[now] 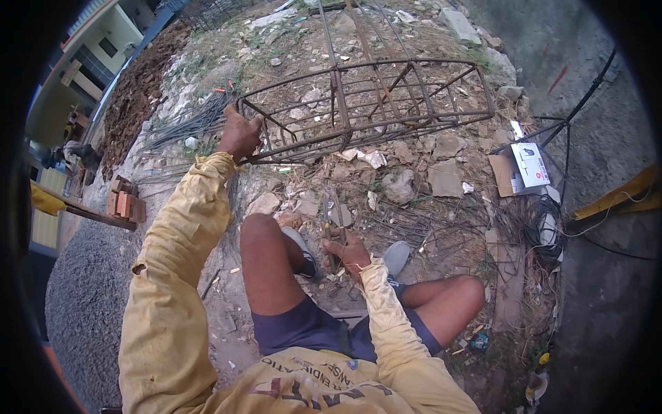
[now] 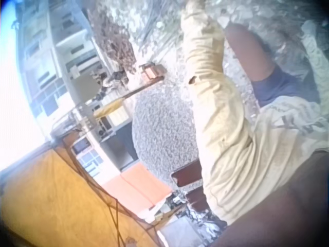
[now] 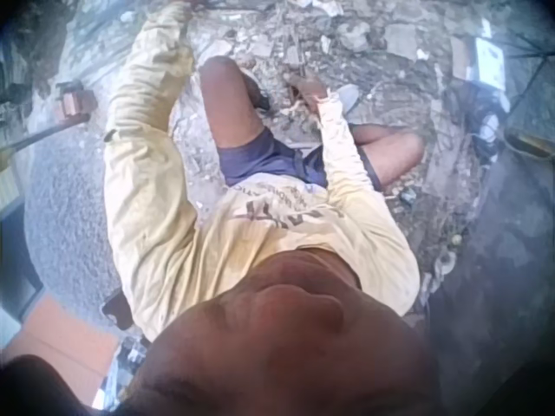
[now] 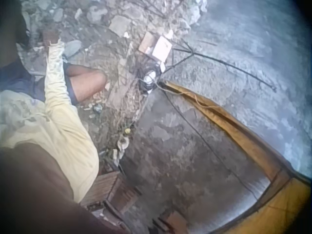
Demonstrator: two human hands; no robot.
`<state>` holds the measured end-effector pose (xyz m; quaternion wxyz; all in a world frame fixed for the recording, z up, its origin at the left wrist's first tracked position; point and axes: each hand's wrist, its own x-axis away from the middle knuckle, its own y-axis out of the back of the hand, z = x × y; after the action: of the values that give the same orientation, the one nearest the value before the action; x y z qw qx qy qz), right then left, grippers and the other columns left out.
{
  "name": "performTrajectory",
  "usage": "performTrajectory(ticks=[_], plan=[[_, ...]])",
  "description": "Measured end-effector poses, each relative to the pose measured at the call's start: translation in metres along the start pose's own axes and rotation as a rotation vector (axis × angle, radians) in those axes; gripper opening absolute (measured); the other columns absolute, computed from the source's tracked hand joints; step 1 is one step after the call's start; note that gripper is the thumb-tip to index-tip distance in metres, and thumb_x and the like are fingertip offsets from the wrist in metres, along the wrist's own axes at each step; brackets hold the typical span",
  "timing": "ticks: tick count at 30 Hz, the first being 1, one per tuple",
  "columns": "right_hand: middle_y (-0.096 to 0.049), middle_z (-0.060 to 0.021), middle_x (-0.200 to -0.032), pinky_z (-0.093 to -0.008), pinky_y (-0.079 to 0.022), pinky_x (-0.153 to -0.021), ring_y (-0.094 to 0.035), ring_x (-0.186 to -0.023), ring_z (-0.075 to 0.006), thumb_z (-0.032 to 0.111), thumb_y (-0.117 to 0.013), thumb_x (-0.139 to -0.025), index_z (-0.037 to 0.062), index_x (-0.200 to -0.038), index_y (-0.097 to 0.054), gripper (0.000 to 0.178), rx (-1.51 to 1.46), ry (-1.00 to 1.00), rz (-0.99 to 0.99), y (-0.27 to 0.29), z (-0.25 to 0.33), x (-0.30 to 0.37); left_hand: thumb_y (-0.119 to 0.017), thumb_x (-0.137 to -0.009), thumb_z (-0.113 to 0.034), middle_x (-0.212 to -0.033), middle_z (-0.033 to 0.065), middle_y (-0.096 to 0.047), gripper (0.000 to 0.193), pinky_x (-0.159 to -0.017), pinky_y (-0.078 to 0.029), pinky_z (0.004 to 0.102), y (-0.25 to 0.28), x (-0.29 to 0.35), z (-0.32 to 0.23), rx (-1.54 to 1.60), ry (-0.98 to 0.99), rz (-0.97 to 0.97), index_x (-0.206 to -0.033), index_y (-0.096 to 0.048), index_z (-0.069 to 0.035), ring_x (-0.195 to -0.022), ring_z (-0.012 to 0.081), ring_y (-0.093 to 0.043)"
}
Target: The person sits on the ground and assembles a cylindrical rebar cage by tying intersecting steel bars with wire. They repeatedly wrap wire around bar intersections and twist it to secure the structure.
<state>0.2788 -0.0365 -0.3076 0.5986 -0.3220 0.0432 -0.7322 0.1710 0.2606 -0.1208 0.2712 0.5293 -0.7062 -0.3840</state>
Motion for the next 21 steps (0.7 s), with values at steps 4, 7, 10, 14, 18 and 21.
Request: performTrajectory(ticks=[4, 7, 10, 14, 18, 21], plan=[[-0.067, -0.0130, -0.104, -0.0355, -0.052, -0.080, -0.065, -0.087, -0.0210, 0.026, -0.062, -0.092, 0.0081, -0.136, -0.050, 0.049, 0.506, 0.248, -0.178, 0.044, -0.022, -0.011, -0.059, -0.090, -0.027, -0.105, 0.0413, -0.056, 0.076, -0.087, -0.050, 0.0418, 0.000, -0.018, 0.005, -0.171, -0.096, 0.036, -0.131, -0.012, 0.016, -0.099, 0.0442, -0.063], [-0.057, -0.0124, -0.130, -0.0370, -0.048, -0.089, -0.061, -0.106, -0.0231, 0.023, -0.059, -0.093, 0.0193, -0.148, -0.034, 0.061, 0.235, 0.147, -0.089, 0.037, 0.001, -0.002, -0.060, -0.091, -0.027, -0.107, 0.0415, -0.055, 0.075, -0.090, -0.048, 0.0418, -0.004, -0.015, -0.005, 0.000, 0.014, 0.016, -0.130, -0.013, 0.016, -0.102, 0.0445, -0.062], [-0.049, -0.0092, -0.139, -0.0372, -0.048, -0.091, -0.057, -0.111, -0.0205, 0.018, -0.058, -0.094, 0.0246, -0.154, -0.018, 0.072, -0.103, 0.000, 0.082, 0.020, 0.026, 0.008, -0.060, -0.090, -0.027, -0.104, 0.0407, -0.057, 0.073, -0.088, -0.048, 0.0416, -0.003, -0.016, 0.001, 0.024, -0.018, -0.047, -0.129, -0.015, 0.017, -0.099, 0.0447, -0.063], [-0.055, -0.0088, -0.132, -0.0363, -0.048, -0.090, -0.056, -0.111, -0.0189, 0.015, -0.056, -0.096, 0.0255, -0.154, -0.017, 0.071, -0.046, 0.115, 0.184, 0.001, 0.043, -0.001, -0.059, -0.090, -0.025, -0.107, 0.0397, -0.056, 0.071, -0.091, -0.047, 0.0417, -0.002, -0.013, -0.010, 0.052, 0.040, -0.001, -0.130, -0.016, 0.015, -0.101, 0.0446, -0.062], [-0.059, -0.0112, -0.125, -0.0363, -0.048, -0.090, -0.056, -0.112, -0.0187, 0.018, -0.058, -0.096, 0.0241, -0.154, -0.016, 0.072, 0.020, 0.192, 0.222, -0.020, 0.072, -0.012, -0.059, -0.090, -0.026, -0.111, 0.0405, -0.056, 0.077, -0.096, -0.044, 0.0416, 0.002, -0.007, -0.009, 0.057, 0.029, -0.032, -0.135, -0.012, 0.015, -0.107, 0.0446, -0.060], [-0.060, -0.0110, -0.123, -0.0333, -0.050, -0.087, -0.061, -0.105, -0.0194, 0.020, -0.058, -0.097, 0.0220, -0.154, -0.016, 0.071, 0.033, 0.225, 0.216, -0.023, 0.066, -0.017, -0.054, -0.092, -0.026, -0.103, 0.0411, -0.058, 0.070, -0.090, -0.048, 0.0453, -0.002, -0.007, -0.007, -0.017, 0.032, -0.088, -0.133, -0.012, 0.012, -0.099, 0.0481, -0.062]])
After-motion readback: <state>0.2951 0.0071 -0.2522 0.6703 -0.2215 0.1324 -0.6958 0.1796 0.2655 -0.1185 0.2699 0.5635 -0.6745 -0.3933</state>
